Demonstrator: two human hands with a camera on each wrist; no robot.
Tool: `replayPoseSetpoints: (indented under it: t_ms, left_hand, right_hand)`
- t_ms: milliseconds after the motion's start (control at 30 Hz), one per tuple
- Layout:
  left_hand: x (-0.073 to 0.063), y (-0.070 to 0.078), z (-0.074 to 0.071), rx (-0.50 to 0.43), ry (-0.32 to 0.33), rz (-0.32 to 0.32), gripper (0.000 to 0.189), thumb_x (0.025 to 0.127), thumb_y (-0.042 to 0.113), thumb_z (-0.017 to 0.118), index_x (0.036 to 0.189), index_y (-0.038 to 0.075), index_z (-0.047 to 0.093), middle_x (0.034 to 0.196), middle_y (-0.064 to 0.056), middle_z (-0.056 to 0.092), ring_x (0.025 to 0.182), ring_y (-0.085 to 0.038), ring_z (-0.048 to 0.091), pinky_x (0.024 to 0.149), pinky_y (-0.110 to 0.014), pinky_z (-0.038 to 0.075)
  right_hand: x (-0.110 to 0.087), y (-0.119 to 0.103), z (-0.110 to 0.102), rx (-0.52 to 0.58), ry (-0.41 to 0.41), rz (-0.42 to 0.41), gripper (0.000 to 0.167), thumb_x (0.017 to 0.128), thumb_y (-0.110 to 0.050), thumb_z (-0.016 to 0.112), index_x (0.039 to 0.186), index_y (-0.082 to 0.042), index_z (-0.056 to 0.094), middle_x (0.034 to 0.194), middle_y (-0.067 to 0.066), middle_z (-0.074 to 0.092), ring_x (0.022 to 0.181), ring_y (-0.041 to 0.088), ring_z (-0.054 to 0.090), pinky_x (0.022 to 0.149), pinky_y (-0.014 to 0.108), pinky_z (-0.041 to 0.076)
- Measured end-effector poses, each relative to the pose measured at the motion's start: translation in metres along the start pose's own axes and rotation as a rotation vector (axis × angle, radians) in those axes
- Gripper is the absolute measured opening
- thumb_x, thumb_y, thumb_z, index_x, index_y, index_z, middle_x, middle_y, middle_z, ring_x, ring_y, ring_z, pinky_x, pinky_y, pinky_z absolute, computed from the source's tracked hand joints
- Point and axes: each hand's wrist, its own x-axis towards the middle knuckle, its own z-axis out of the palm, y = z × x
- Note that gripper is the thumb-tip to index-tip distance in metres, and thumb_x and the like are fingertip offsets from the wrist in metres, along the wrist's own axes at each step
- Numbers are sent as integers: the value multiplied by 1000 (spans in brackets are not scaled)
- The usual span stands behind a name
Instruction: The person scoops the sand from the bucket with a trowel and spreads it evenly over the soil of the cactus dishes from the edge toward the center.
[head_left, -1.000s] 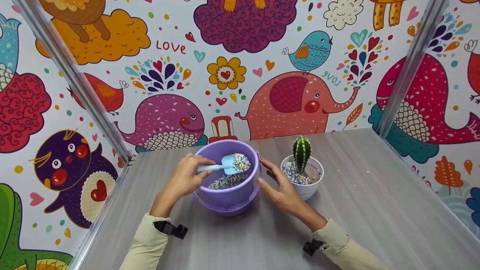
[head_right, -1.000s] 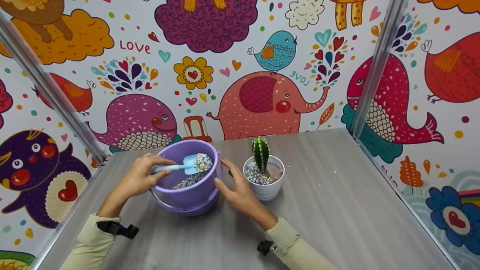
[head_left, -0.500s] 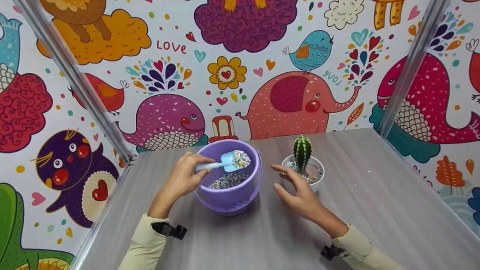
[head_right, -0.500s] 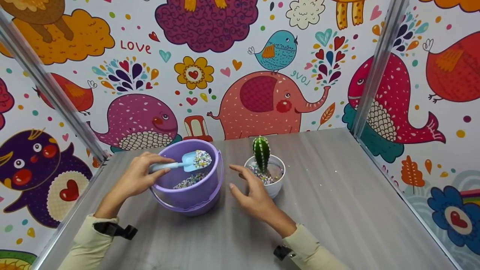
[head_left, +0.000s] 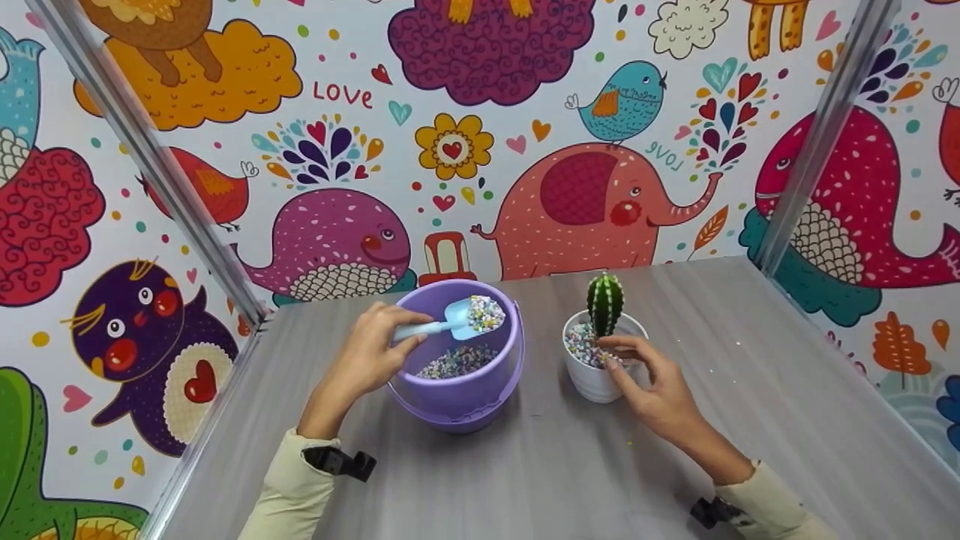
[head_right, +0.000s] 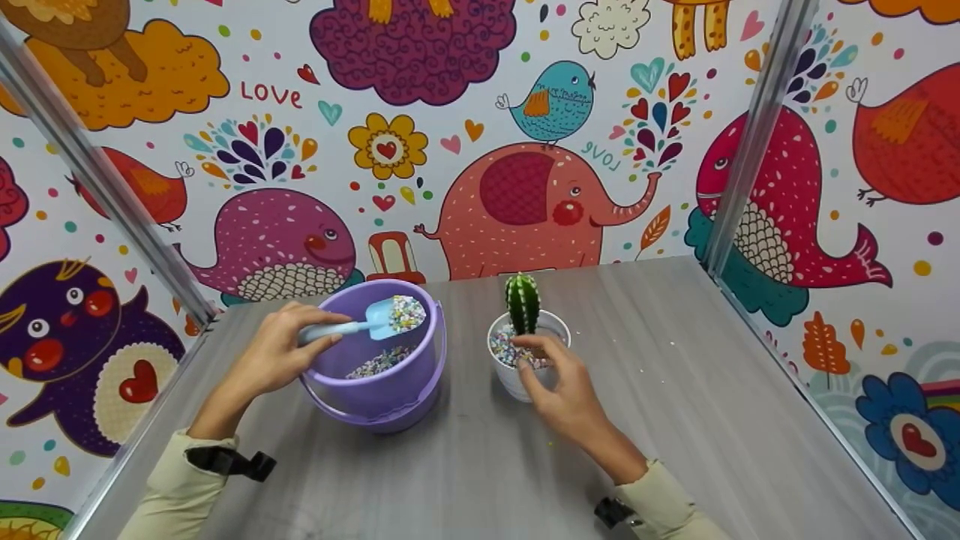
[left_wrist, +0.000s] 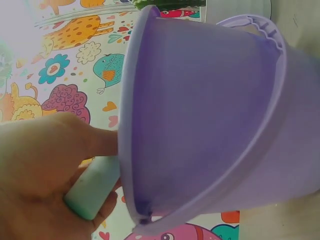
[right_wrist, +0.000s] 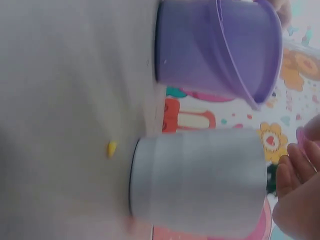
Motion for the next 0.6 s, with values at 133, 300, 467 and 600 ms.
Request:
replayPoseSetpoints:
  t_ms: [133, 300, 467, 600]
  left_hand:
    - [0, 3, 1, 0, 6, 6, 25, 97, 10, 81, 122, 12, 83, 123, -8, 81, 112, -26, 62, 97, -49, 54]
    - [1, 8, 2, -10, 23, 40, 26, 96, 10, 82, 121, 13, 83, 119, -6, 82, 111, -25, 62, 97, -48, 52]
    - [3, 17, 5, -33, 26, 66, 25, 95, 11, 83, 120, 13, 84, 116, -4, 82, 112, -26, 62, 100, -48, 50]
    - [7, 25, 9, -44, 21, 99, 24, 95, 10, 83, 119, 11, 84, 116, -6, 83, 115, -28, 63, 104, -50, 51]
  right_hand:
    - [-2, 8, -14, -55, 68, 78, 29, 103, -1, 70, 129, -14, 73, 127, 9, 76, 118, 18, 68, 102, 17, 48]
    - [-2, 19, -25, -164, 89, 134, 34, 100, -3, 75, 132, -12, 70, 132, 4, 74, 126, 12, 64, 104, 16, 44]
    - [-1, 30, -30, -229, 24, 204, 55, 100, -22, 80, 149, -10, 58, 150, 6, 62, 140, 23, 55, 113, 37, 45]
    - [1, 38, -30, -221, -58, 260, 80, 95, -36, 85, 160, -11, 45, 163, 10, 49, 152, 33, 44, 120, 63, 39]
